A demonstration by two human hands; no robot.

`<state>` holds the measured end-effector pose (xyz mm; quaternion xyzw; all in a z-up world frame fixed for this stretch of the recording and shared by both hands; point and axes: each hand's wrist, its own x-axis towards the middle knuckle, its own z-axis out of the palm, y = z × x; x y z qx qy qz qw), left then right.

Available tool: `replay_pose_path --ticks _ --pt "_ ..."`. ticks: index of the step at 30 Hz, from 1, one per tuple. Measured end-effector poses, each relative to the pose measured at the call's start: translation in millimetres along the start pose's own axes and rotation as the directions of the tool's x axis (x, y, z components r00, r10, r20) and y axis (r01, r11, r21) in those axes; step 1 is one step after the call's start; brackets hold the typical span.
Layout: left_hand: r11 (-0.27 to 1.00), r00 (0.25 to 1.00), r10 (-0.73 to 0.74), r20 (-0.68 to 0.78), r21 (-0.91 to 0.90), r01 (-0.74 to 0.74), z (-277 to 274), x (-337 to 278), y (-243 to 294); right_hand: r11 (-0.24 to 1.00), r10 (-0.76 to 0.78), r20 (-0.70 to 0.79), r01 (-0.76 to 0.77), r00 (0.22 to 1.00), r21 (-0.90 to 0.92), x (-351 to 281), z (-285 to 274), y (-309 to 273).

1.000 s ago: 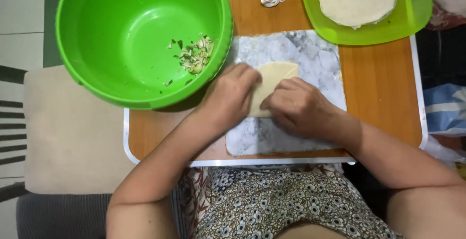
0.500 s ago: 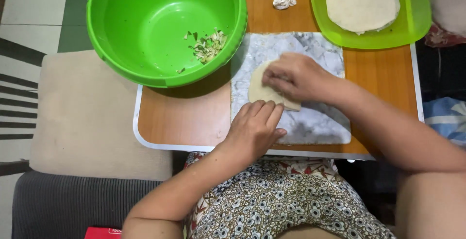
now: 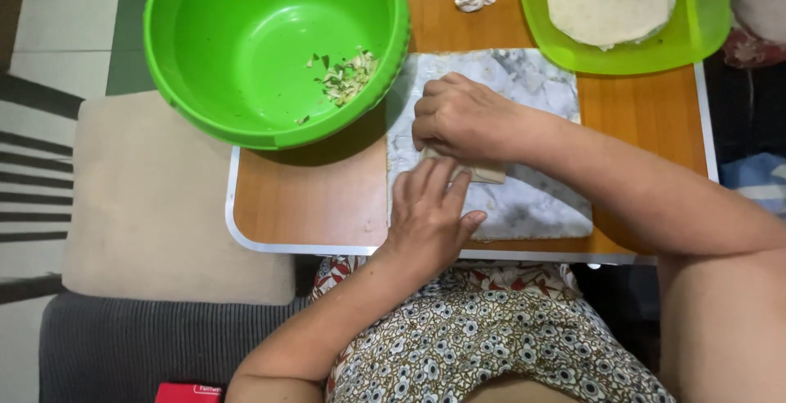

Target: Rolling and preparing stuffed pastries on a work table.

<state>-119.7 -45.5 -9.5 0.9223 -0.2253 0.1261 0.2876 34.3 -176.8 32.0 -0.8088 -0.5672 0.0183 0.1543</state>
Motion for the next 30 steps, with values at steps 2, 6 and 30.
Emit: replay_pose_path --ticks 2,6,30 --pt "1.0 1.0 -0.001 -0.004 0.0 0.001 -3 -5 -1 0.999 0.004 -0.048 -0.002 0.999 0.036 -5 0 3" --pt "0.999 0.999 -0.044 -0.014 -0.009 0.044 -10 -13 -6 0.993 0.038 -0.152 -0.021 0.988 0.113 -19 2 10" --pt "0.946 0.944 0.319 0.087 -0.092 -0.312 -28 23 -15 0.956 0.288 -0.328 -0.287 0.899 0.055 -73 -1 -16"
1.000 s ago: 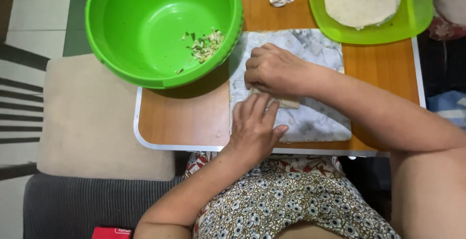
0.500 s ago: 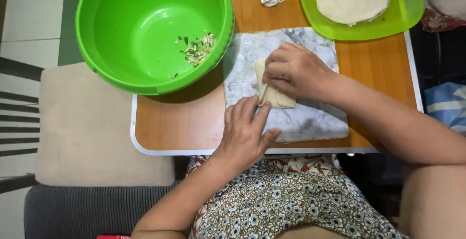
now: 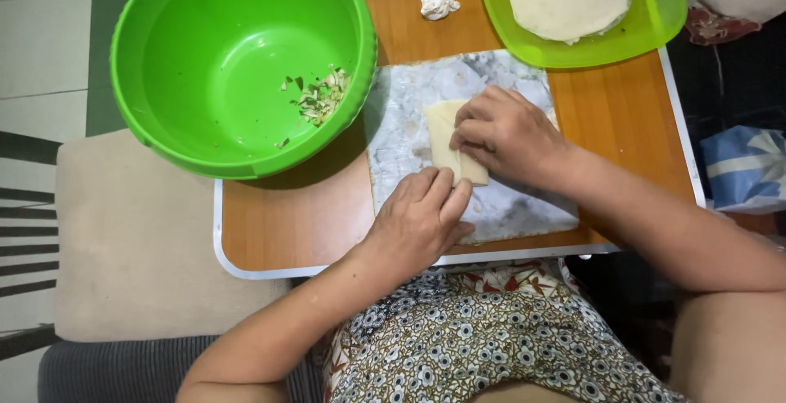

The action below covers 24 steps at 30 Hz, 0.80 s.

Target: Rolling and preparing stuffed pastries on a work table.

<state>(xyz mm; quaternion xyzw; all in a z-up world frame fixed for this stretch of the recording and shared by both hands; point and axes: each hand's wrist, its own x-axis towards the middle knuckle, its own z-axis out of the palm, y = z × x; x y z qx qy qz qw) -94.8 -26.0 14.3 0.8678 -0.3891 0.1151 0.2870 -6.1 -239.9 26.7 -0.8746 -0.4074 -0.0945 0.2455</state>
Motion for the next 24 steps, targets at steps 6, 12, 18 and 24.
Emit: replay_pose_path --ticks 6,12,18,24 --pt "0.995 0.997 0.009 0.072 -0.099 -0.002 -2 4 -12 0.999 0.033 0.002 -0.033 0.999 -0.029 -4 0 -5" --pt "0.994 0.995 0.058 0.082 -0.099 -0.049 -12 19 -24 0.999 0.028 0.029 -0.027 0.999 -0.042 -3 -8 -10" --pt "0.963 0.958 0.23 0.169 -0.185 -0.198 -15 32 -44 0.989 0.03 -0.013 -0.028 0.999 0.148 -11 0 -4" --pt "0.942 0.946 0.291 0.144 -0.217 -0.256 -17 39 -55 0.972 0.033 0.013 -0.035 0.999 0.232 -12 0 -12"
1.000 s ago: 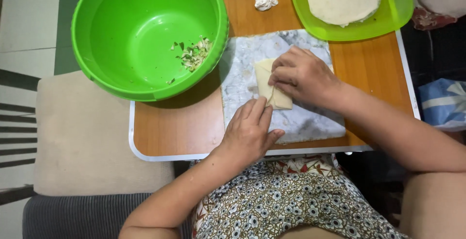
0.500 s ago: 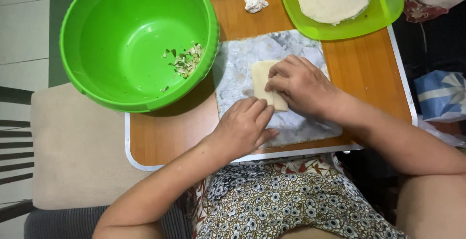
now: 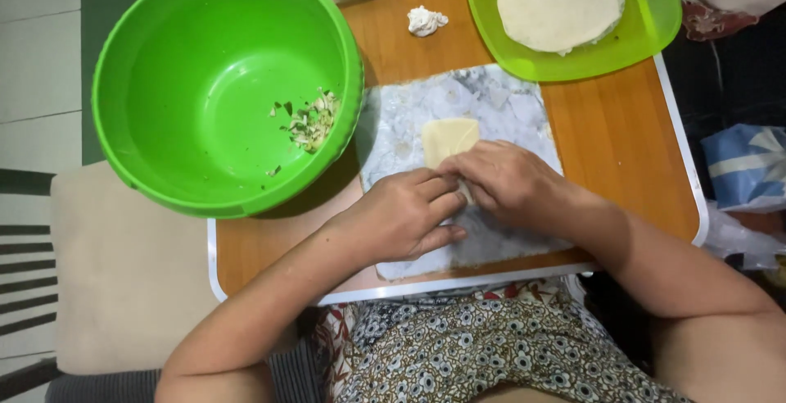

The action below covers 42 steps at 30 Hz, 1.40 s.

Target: Rolling and preparing stuffed pastries on a work table.

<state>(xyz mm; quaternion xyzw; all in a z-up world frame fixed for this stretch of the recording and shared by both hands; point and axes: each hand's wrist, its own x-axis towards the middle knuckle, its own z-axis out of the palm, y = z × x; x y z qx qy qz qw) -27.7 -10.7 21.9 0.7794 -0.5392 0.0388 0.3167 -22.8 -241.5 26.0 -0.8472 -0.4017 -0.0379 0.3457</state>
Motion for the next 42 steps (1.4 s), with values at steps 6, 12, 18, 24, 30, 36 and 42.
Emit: replay_pose_path --ticks 6,12,18,24,30,36,42 --pt "0.979 0.993 -0.121 0.003 -0.167 0.12 5 -6 -16 0.995 0.096 -0.037 -0.095 0.995 0.02 0 -18 -1" --pt "0.986 0.995 -0.062 -0.078 -0.156 0.049 10 -11 -18 0.977 0.175 0.051 -0.166 0.983 -0.137 7 -16 2" --pt "0.958 0.987 -0.153 -0.048 -0.25 0.136 7 -13 -26 0.964 0.186 -0.112 -0.203 0.976 -0.174 4 -11 16" --pt "0.971 0.992 -0.124 -0.001 -0.206 0.121 5 -12 -25 0.982 0.095 -0.076 -0.106 0.993 -0.155 8 -7 16" --pt "0.985 0.993 -0.046 -0.109 -0.169 0.027 14 -18 -37 0.982 0.032 0.023 -0.027 0.999 -0.188 1 5 15" --pt "0.888 0.844 -0.452 -0.289 -0.237 0.394 16 -16 -47 0.988 0.028 -0.067 -0.038 0.997 -0.147 0 -2 18" --pt "0.782 0.742 -0.617 -0.263 -0.31 0.541 26 -2 -45 0.874 0.285 -0.214 -0.345 0.934 -0.341 9 -9 26"
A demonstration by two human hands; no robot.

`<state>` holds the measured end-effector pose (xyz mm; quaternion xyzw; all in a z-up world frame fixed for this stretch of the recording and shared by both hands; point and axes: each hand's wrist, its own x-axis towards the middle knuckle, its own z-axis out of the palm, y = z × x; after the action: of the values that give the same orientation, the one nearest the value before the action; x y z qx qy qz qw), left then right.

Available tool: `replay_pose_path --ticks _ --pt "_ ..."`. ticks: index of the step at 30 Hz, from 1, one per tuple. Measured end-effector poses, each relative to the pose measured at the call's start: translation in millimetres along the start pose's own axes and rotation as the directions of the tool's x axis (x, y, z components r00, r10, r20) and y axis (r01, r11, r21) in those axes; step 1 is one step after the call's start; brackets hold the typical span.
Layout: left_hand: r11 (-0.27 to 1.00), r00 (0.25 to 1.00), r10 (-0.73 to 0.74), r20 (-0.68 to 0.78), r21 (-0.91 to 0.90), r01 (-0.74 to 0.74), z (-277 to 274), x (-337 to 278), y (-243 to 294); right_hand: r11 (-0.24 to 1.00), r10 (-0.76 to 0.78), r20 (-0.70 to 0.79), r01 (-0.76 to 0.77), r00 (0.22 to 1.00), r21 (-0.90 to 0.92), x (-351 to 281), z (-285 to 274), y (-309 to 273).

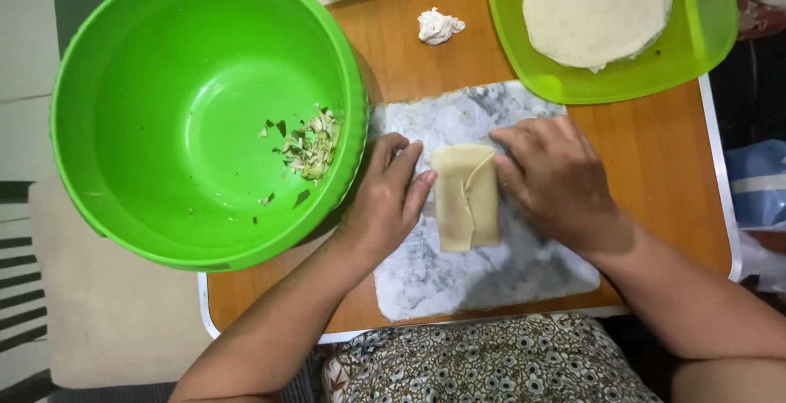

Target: Rolling and preparing stuffed pastries on a work table.

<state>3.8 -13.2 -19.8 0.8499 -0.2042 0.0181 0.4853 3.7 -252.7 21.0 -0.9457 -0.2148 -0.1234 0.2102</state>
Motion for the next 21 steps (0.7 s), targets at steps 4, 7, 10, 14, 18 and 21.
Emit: replay_pose_path --ticks 4,7,10,14,18,21 --pt "0.997 0.999 0.024 -0.028 0.074 -0.022 4 3 6 0.997 0.061 0.051 -0.058 0.997 -0.055 4 -1 -3" --pt "0.984 0.995 0.095 -0.025 0.155 -0.09 3 6 8 0.999 0.05 0.095 -0.051 0.994 0.008 3 0 1" --pt "0.978 0.987 0.157 -0.009 0.138 -0.155 1 8 9 0.991 0.058 0.082 -0.068 0.995 0.119 0 2 5" --pt "0.979 0.982 0.19 0.004 0.077 -0.19 1 5 5 0.965 0.087 0.09 -0.106 0.992 0.239 -3 3 7" --pt "0.994 0.994 0.106 -0.005 0.008 -0.106 5 1 -5 0.938 0.142 0.133 -0.177 0.981 0.298 -3 3 7" --pt "0.998 0.999 0.012 -0.03 -0.057 -0.014 -3 7 8 0.977 -0.082 -0.052 0.091 0.995 0.192 -2 -10 -4"
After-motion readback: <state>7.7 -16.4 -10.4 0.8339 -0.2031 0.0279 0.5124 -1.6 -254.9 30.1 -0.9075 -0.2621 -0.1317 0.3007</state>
